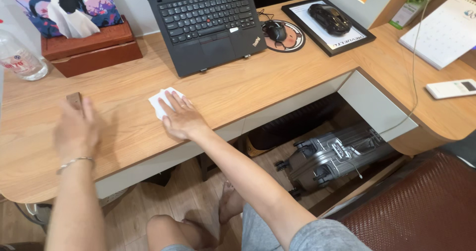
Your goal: The person takes a tissue from a box, wipes the inside of an open desk drawer, then wipes the surface of the desk, a remote, and the edge of the desk before discarding the tissue in a trash can.
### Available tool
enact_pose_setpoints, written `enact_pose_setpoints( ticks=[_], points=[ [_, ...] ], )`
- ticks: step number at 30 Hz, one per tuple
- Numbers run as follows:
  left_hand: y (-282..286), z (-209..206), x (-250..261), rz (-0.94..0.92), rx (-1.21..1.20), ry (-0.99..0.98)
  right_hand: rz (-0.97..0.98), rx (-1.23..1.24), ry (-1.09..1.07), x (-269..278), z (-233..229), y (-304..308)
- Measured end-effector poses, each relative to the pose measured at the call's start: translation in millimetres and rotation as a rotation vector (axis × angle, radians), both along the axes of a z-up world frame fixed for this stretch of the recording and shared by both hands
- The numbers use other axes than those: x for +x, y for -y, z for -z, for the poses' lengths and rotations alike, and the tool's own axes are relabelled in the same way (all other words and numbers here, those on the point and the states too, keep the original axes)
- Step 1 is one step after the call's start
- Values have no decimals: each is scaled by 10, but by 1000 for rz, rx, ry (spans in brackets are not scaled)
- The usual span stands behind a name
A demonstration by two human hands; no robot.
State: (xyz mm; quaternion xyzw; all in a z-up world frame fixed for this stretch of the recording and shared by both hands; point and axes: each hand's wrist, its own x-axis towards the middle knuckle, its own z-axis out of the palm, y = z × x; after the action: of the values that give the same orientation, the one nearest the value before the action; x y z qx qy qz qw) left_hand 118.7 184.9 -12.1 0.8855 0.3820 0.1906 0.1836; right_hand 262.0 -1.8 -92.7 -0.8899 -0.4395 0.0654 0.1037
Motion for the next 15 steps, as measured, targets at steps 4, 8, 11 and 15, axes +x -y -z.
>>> enact_pose_setpoints(
  ticks=[4, 8, 11, 15],
  points=[
    [578, 170, 205, 150, -43, -107, 36, -28, -36, 82, -105, 359],
    [899, 548, 423, 305, 119, -67, 113, -41, -28, 341, -50, 743],
    [947, 673, 468, 277, 157, 20, 176, -35, -12, 661, 90, 1066],
    [996, 686, 386, 228, 101, 85, 259, -63, -16, 1184, 146, 1451]
  ],
)
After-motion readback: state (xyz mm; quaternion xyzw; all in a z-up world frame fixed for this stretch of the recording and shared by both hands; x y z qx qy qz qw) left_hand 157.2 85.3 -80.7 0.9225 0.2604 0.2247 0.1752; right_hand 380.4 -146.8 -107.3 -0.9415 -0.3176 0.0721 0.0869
